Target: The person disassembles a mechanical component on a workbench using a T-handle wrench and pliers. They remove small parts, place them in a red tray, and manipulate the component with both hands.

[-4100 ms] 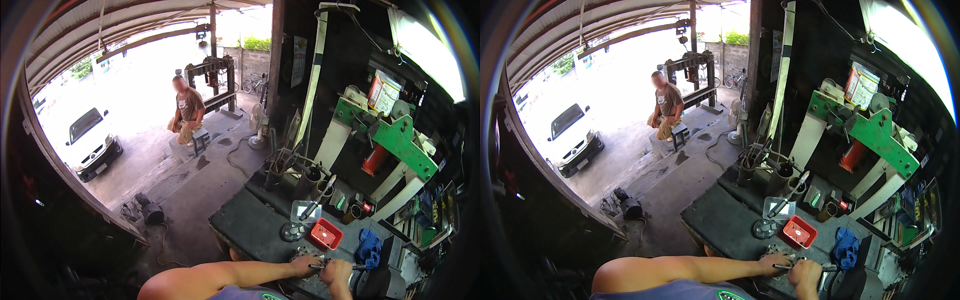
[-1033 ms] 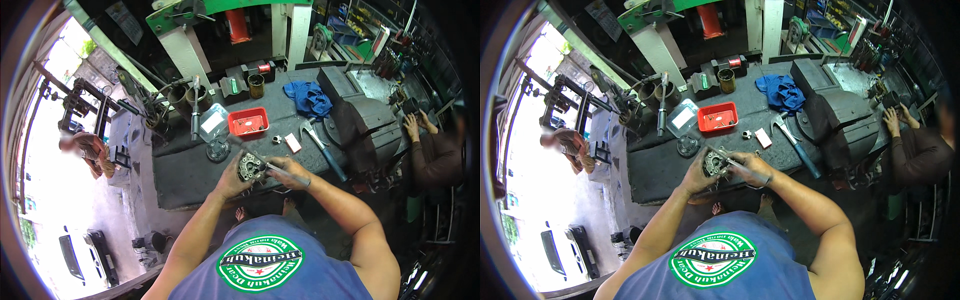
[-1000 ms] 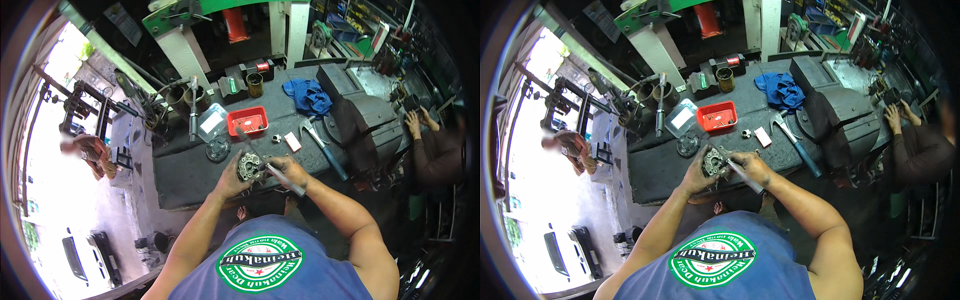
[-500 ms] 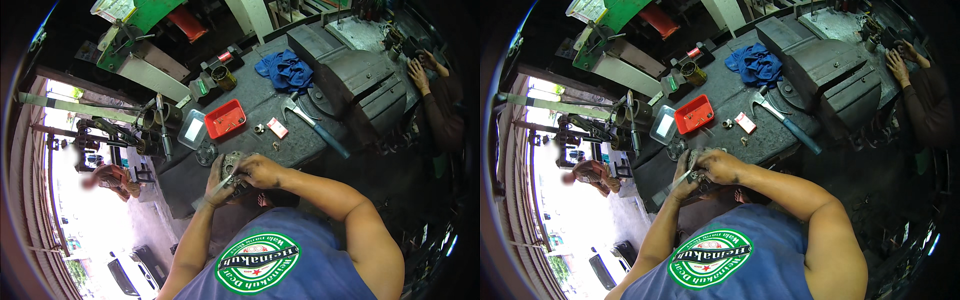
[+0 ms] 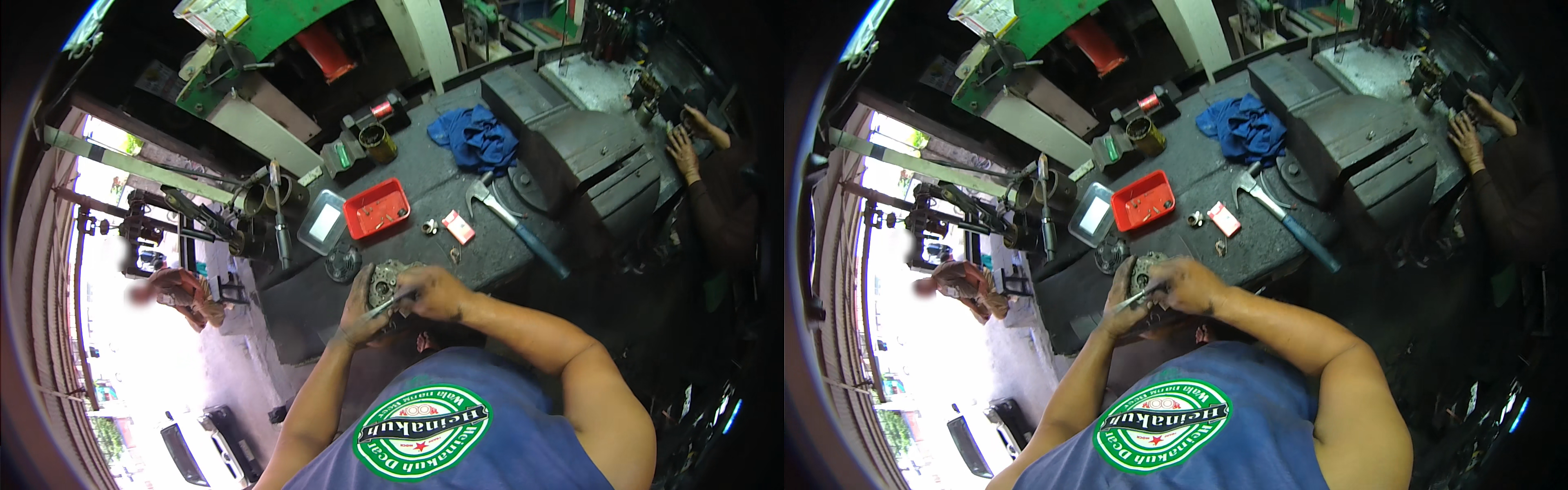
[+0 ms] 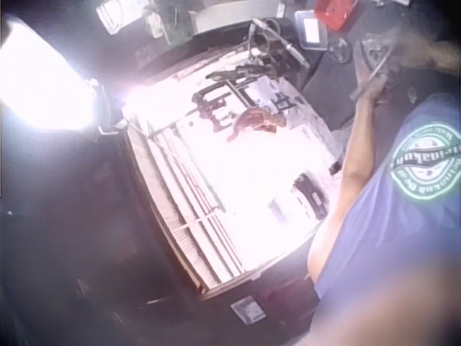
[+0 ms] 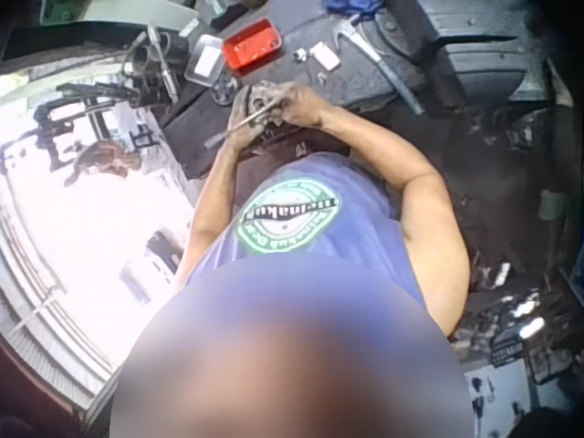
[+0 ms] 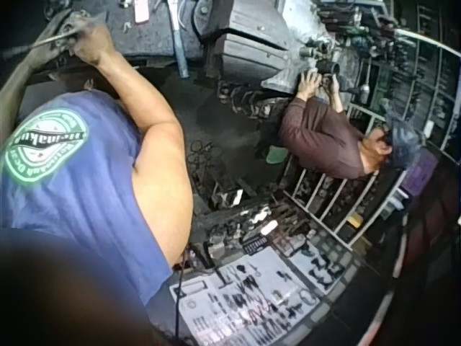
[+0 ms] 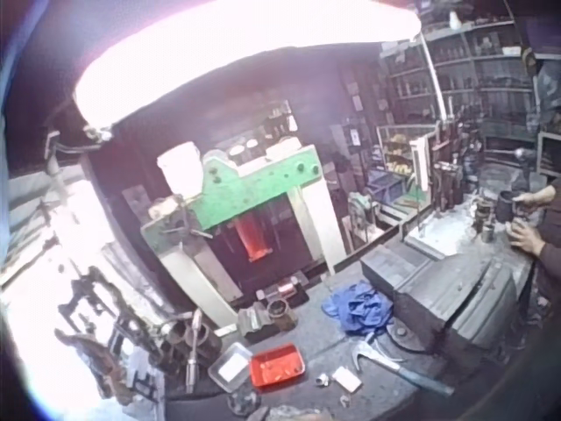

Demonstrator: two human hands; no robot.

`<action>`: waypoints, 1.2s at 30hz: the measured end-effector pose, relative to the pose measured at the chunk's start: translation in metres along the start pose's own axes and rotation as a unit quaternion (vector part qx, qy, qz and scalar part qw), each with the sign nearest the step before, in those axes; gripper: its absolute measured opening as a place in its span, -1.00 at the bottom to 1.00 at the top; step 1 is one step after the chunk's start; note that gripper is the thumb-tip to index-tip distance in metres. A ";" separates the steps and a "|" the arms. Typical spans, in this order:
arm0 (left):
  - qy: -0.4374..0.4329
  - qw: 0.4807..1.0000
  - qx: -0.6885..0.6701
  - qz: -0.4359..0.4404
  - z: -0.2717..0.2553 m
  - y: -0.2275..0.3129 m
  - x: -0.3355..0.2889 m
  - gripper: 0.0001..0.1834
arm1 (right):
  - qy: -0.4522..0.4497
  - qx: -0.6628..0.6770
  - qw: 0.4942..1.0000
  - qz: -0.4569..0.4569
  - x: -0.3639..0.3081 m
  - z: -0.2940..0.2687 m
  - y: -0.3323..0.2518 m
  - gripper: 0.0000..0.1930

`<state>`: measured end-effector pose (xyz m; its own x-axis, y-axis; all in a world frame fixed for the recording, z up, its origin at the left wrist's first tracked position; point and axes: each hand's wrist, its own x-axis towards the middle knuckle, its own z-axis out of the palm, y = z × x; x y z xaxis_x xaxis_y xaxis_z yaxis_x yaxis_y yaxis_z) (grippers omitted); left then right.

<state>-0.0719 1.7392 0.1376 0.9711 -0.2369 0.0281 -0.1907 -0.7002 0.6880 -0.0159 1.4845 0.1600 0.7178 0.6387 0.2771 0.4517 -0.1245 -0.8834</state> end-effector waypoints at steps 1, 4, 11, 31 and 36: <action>-0.005 1.000 -0.004 -0.005 -0.001 0.003 0.001 0.10 | 0.031 -0.012 0.999 -0.040 0.000 0.004 -0.003 -0.69; 0.013 0.992 0.082 0.095 -0.005 0.015 0.007 -0.01 | 0.056 -0.011 0.996 -0.075 0.003 0.011 -0.008 -0.60; -0.028 0.973 0.167 0.158 0.028 0.023 0.033 -0.53 | 0.054 -0.030 0.996 -0.057 -0.005 0.007 -0.017 -0.71; -0.007 0.969 0.133 0.206 0.016 0.020 0.032 -0.59 | 0.077 -0.133 0.988 0.026 -0.004 0.032 -0.010 -0.52; -0.008 0.963 0.158 0.217 0.019 0.015 0.032 -0.61 | 0.077 -0.038 0.995 -0.045 -0.008 0.018 -0.012 -0.62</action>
<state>-0.0466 1.7087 0.1353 0.7881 -0.5624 0.2503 -0.6150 -0.7023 0.3585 -0.0364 1.4943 0.1615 0.7428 0.5270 0.4130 0.5522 -0.1333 -0.8230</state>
